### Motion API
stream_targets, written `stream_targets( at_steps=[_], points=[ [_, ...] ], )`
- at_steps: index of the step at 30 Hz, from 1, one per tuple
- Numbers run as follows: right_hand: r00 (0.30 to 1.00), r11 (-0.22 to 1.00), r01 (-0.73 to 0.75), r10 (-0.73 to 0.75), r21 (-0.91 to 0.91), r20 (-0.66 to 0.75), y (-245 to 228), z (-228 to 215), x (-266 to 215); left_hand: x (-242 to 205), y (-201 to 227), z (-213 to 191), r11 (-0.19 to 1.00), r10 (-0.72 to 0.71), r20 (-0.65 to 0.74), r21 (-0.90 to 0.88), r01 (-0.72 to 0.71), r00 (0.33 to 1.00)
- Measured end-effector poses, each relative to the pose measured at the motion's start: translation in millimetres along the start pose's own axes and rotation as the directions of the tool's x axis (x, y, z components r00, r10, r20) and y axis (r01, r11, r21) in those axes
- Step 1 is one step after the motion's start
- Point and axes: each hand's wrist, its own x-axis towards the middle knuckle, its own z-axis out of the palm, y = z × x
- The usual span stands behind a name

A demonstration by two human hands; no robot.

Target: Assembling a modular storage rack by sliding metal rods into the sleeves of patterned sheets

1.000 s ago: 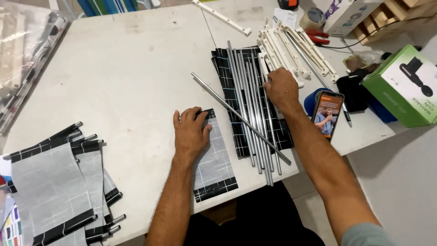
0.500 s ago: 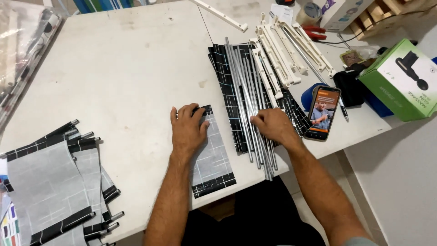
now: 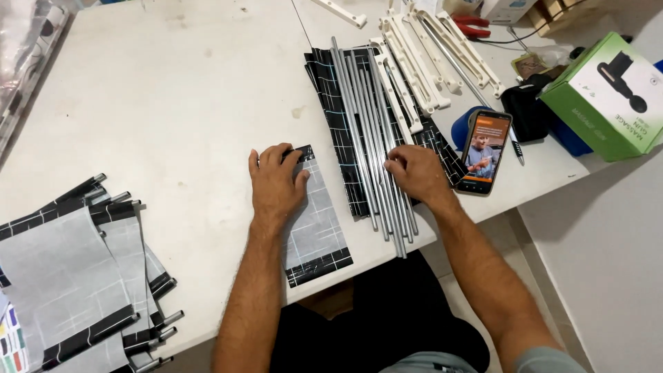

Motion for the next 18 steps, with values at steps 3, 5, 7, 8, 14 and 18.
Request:
stream_targets(
  at_steps=[3,5,7,8,14,18],
  points=[
    [0.998,0.976,-0.009,0.021,0.218,-0.053,4.6,5.2,-3.6,-0.8,0.1,0.1,1.0,-0.002,0.002,-0.004,0.002,1.0],
    [0.996,0.93,-0.043,0.071,0.366,-0.062,8.2,7.2,-4.7,-1.2,-1.7,2.8,1.0,0.001,-0.004,-0.002,-0.001,1.0],
    [0.989,0.97,0.008,0.027,0.241,-0.143,10.6,7.3,-1.6,-0.5,-5.5,6.1,0.999,0.035,-0.04,0.002,-0.035,0.999],
    [0.989,0.971,0.012,0.024,0.239,-0.147,15.5,13.1,-2.9,0.5,-5.1,5.2,0.999,0.037,-0.045,0.002,-0.037,0.998],
    [0.936,0.954,0.297,-0.282,0.044,-0.212,0.5,9.9,2.6,0.2,-5.9,6.1,0.998,0.065,-0.06,0.012,-0.065,0.996],
    [0.92,0.94,0.217,-0.287,-0.265,-0.266,8.1,3.0,27.3,-1.9,-6.8,7.9,0.999,0.051,-0.059,0.015,-0.05,0.997]
  ],
)
